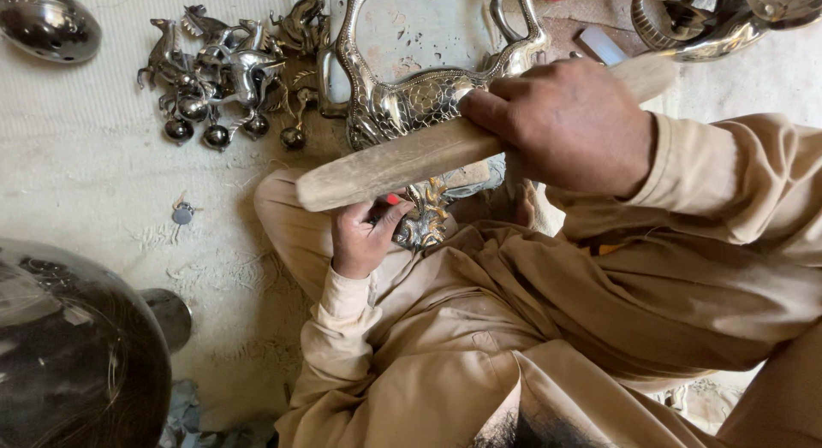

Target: The person sits on the floor and uses a wooden mallet and a small chisel to engrave scale patterns onto a silver horse figurine. The person repeatedly taps the chisel along the figurine's body and neck, repositioning the object as needed.

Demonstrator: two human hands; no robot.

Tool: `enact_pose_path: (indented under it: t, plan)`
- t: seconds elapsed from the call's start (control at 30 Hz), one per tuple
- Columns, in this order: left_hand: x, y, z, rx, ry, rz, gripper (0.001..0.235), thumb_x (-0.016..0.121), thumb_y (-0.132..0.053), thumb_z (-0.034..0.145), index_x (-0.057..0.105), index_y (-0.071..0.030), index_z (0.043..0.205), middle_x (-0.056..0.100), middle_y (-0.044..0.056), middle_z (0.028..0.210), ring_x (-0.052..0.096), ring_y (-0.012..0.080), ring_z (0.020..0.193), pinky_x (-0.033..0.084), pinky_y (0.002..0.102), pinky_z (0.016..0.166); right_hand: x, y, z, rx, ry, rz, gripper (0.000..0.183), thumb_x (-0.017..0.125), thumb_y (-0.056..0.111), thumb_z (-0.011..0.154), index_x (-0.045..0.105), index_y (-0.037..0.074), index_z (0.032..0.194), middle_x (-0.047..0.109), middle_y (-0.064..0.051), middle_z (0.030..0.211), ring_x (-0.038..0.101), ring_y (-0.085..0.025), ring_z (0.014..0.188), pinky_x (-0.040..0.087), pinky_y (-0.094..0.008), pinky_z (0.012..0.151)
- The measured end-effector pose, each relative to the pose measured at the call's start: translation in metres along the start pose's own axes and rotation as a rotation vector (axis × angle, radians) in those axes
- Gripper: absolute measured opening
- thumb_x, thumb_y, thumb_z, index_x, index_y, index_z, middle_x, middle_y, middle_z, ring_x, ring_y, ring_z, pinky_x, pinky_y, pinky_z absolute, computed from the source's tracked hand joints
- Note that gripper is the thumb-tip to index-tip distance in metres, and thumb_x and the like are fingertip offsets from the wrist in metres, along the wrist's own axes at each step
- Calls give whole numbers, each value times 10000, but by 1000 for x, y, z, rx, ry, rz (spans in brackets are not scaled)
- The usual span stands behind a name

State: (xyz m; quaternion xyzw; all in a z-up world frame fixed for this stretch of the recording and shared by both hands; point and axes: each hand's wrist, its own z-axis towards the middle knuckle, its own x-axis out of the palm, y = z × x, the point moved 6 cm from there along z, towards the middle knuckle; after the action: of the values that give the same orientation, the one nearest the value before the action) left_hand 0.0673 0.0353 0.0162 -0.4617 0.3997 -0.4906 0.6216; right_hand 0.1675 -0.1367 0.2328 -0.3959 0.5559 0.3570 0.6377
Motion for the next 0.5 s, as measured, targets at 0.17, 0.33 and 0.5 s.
enact_pose_path:
  t: [0.17,0.33,0.5]
  plan:
    - [-5,-11,-1,207,-157,44,136,747,-52,970,660,6,1057,728,122,1050,717,168,950,583,291,868,20,-36,-7,110,-23,-32,207,767,109,861,666,72,1038,658,-92,757,664,-266,638,533,-410,565]
    - [-2,17,-12,-39,-473,-270,270,657,-40,1026,546,37,1260,637,77,1027,670,150,905,565,271,848,35,-90,-12,289,-436,247,532,872,231,729,640,-30,1131,686,-142,967,689,-287,853,584,-369,768]
    - [2,29,-9,13,-572,-328,307,645,-41,1047,501,36,1307,624,94,1016,653,167,872,537,281,818,124,-123,-32,809,-61,1152,456,851,187,849,656,-28,1201,718,-87,963,639,-175,786,546,-332,697]
